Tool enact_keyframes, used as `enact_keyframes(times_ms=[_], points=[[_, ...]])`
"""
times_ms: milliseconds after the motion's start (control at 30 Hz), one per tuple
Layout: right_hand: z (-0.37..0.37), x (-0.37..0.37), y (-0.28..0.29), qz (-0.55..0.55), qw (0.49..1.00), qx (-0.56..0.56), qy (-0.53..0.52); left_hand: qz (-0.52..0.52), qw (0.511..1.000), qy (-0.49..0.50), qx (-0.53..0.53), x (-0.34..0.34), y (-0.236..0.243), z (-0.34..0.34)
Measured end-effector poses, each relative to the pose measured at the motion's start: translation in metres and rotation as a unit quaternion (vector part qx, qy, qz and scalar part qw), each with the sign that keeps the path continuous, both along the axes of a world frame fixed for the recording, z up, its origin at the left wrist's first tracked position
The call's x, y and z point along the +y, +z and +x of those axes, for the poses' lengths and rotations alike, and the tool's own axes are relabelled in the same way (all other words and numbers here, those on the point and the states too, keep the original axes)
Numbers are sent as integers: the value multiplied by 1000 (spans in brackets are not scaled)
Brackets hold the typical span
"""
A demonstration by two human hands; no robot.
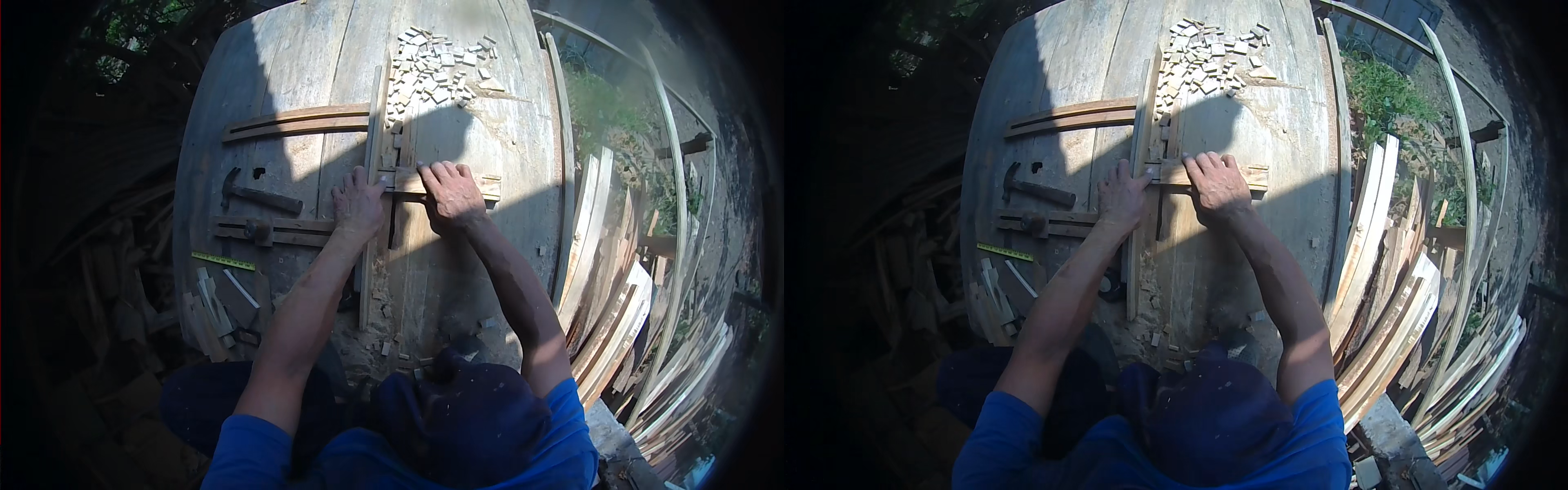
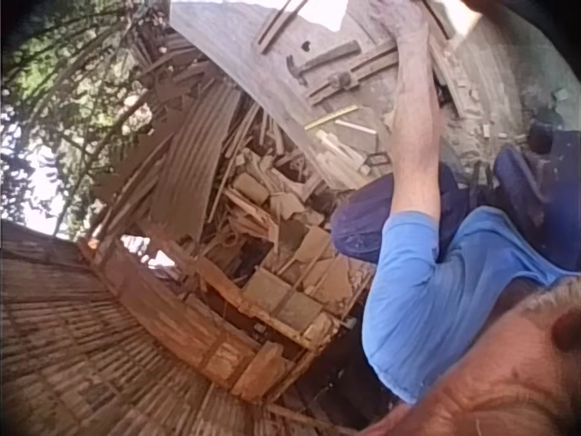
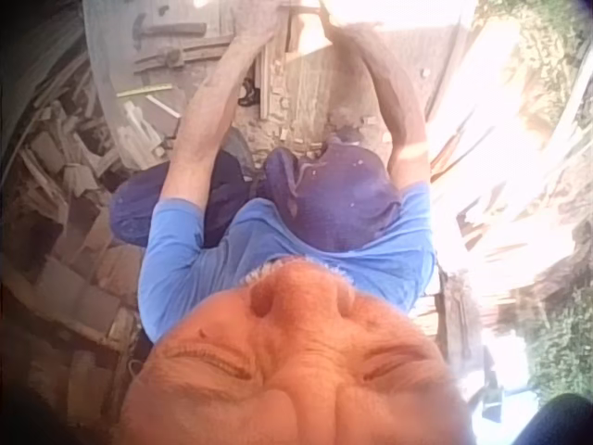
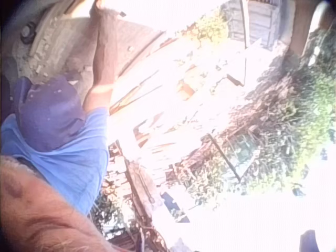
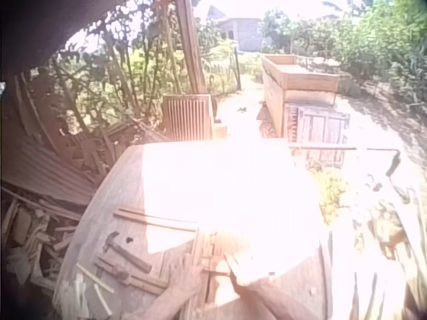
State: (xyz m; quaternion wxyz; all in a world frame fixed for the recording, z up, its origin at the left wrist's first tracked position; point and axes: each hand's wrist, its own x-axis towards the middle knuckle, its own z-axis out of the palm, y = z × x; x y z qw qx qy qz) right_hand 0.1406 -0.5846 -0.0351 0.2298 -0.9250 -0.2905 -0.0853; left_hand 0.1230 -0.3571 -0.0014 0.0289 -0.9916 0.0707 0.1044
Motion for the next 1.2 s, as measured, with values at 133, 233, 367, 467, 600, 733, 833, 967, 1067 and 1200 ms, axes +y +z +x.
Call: enact_keyframes(times_ms=[133, 233, 367, 467, 600, 733, 833, 967, 1067, 1200], points=[[9, 1, 2, -23, 1000, 6, -2, -2, 1000, 11, 17, 1, 0, 10], [15, 0, 0, -40, 999, 8, -6, 4, 1000, 10, 17, 2, -2, 18], [30, -9, -17, -61, 998, -17, -13, -3, 999, 11, 47, -9, 3, 33], [46, -3, -15, -74, 997, -6, -5, -8, 999, 10, 37, 1, -3, 48], [71, -7, -24, -84, 995, -51, -21, 8, 997, 10, 80, -9, 8, 76], [102, -5, -35, -77, 991, -62, -91, -8, 1000, -14, 11, -9, 13, 94], [112, 0, -45, -135, 951, -48, -273, -108, 993, 7, -47, 3, 14, 96], [97, -10, -40, -144, 950, -24, -276, -134, 990, -11, -35, 49, 2, 45], [69, -25, -26, -158, 949, 6, -271, -118, 991, -53, 29, 75, -10, -16], [21, -47, -17, -135, 955, 15, -263, -22, 986, -142, 88, 103, -5, -62]])
